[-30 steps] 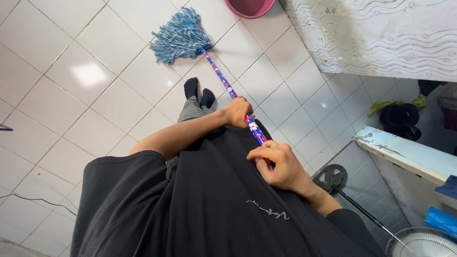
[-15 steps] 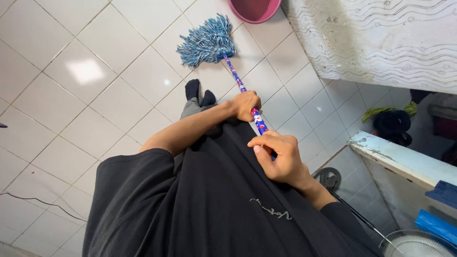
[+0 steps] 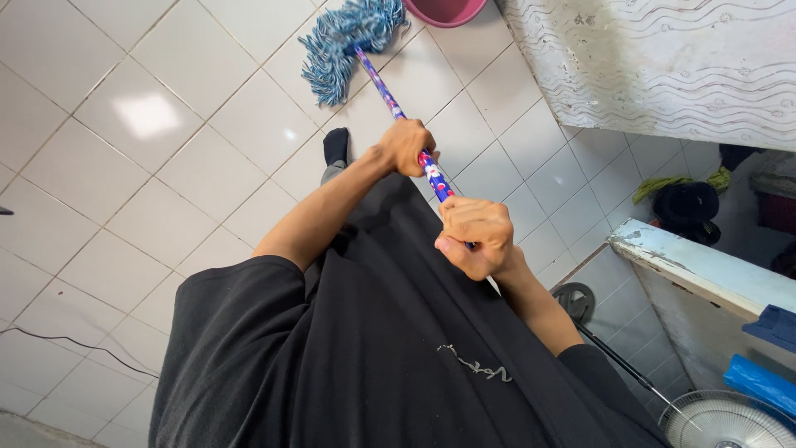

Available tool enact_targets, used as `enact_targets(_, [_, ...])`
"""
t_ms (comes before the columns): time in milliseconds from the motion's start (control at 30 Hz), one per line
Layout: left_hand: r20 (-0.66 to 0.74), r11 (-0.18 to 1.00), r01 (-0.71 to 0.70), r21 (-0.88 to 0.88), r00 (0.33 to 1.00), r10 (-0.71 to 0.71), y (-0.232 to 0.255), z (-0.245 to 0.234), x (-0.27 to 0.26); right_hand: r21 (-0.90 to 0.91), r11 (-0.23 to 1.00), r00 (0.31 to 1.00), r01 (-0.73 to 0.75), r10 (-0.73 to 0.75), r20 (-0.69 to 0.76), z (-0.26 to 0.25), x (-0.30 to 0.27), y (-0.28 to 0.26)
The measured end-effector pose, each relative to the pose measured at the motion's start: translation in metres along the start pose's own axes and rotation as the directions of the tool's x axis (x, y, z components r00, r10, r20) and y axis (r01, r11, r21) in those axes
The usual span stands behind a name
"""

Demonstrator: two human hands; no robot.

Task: The person is mopping a tiled floor area using a string mop and a bucket.

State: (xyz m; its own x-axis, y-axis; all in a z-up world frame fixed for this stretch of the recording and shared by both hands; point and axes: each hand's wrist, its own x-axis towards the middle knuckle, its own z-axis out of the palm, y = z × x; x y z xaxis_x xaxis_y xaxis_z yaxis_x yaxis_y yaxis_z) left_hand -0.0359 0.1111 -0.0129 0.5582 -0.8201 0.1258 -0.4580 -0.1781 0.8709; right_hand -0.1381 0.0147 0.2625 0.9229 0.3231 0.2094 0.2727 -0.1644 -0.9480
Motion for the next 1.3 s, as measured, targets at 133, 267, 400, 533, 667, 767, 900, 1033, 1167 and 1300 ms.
enact_targets(133, [-0.033, 0.997, 0.042, 0.067, 0.999, -0.040, -0.033, 0.000, -0.008, 0.046, 0.999, 1.000, 0.024, -0.023, -0.007, 0.000, -0.010, 0.034])
enact_targets(267, [-0.058, 0.989, 0.082, 0.125, 0.995, -0.075, -0.066, 0.004, -0.027, 0.078, 0.996, 0.998, -0.049, 0.051, -0.027, 0.006, -0.026, 0.070])
enact_targets(400, [-0.036, 0.957, 0.186, 0.220, 0.982, -0.183, -0.073, 0.010, -0.042, 0.155, 0.979, 0.991, -0.129, 0.132, -0.012, 0.010, -0.058, 0.112])
enact_targets(533, [-0.032, 0.921, 0.283, 0.268, 0.958, -0.285, -0.065, 0.036, -0.064, 0.241, 0.952, 0.981, -0.189, 0.191, 0.017, 0.002, -0.092, 0.119])
enact_targets(667, [-0.083, 0.901, 0.318, 0.296, 0.948, -0.307, -0.048, 0.071, -0.083, 0.193, 0.947, 0.966, -0.258, 0.250, 0.063, -0.008, -0.125, 0.116])
enact_targets(767, [-0.110, 0.903, 0.323, 0.285, 0.946, -0.304, -0.020, 0.101, -0.098, 0.146, 0.945, 0.955, -0.294, 0.283, 0.091, -0.013, -0.160, 0.107])
enact_targets(900, [-0.139, 0.922, 0.297, 0.247, 0.953, -0.270, 0.009, 0.138, -0.113, 0.051, 0.954, 0.950, -0.297, 0.289, 0.122, -0.019, -0.198, 0.080])
enact_targets(1033, [-0.140, 0.939, 0.261, 0.225, 0.962, -0.233, 0.047, 0.165, -0.108, -0.034, 0.957, 0.950, -0.286, 0.288, 0.116, -0.030, -0.231, 0.051])
enact_targets(1167, [-0.063, 0.952, 0.269, 0.146, 0.963, -0.262, 0.077, 0.185, -0.083, -0.090, 0.943, 0.940, -0.320, 0.328, 0.093, -0.055, -0.247, 0.025])
enact_targets(1300, [-0.116, 0.987, 0.144, 0.074, 0.984, -0.135, 0.091, 0.210, -0.056, -0.113, 0.924, 0.928, -0.365, 0.370, 0.034, -0.084, -0.251, -0.004])
